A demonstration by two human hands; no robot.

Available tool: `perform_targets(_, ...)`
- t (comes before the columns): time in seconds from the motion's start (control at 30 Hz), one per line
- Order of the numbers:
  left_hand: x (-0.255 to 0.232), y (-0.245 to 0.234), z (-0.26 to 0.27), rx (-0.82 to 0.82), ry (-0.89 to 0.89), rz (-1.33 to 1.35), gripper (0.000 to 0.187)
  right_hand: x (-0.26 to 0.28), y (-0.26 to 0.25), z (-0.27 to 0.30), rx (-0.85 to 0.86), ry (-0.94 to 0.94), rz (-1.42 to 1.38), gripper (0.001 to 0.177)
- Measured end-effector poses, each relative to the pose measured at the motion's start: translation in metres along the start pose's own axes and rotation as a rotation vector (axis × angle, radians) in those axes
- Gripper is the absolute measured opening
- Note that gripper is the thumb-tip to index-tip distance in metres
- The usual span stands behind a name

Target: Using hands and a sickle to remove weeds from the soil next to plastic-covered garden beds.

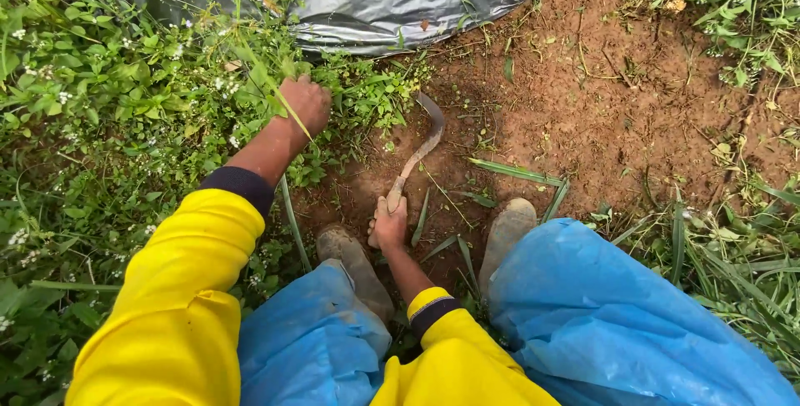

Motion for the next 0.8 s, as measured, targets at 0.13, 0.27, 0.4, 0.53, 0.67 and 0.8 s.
perform_targets(0.13, -0.011, 0.04, -0.013, 0.179, -0.14, 0.008, 0.048, 0.017, -0.007, -0.005, -0.075, -0.039, -0.063, 0.022)
perform_targets(0.27, -0.01, -0.021, 0.02, 0.169, -0.079, 0.009, 0.045, 0.016, -0.002, -0.022, -0.184, -0.015, -0.114, 0.051)
perform_targets(0.4, 0.004, -0.007, 0.032, 0.14, 0.03, 0.058, 0.043, -0.02, 0.011, -0.006, 0.02, 0.002, 0.079, 0.04)
perform_targets(0.53, 0.009, -0.023, 0.046, 0.13, 0.035, 0.121, 0.048, 0.006, -0.005, -0.006, -0.101, -0.102, 0.174, 0.027)
perform_targets(0.67, 0.005, -0.038, 0.063, 0.162, 0.05, 0.13, 0.048, 0.01, -0.01, -0.032, -0.366, -0.03, -0.067, 0.058)
perform_targets(0.8, 0.011, -0.057, 0.068, 0.126, 0.066, 0.143, 0.045, -0.015, -0.002, -0.008, 0.133, 0.012, 0.058, 0.042)
Point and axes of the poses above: each hand's wrist, its own z-axis away from the middle knuckle, its own y-axis out of the palm, x = y × z, the point moved 1 cm from there along -z, towards the middle knuckle, and after that the axes turned 9 degrees about -x, right-handed, at the moved point
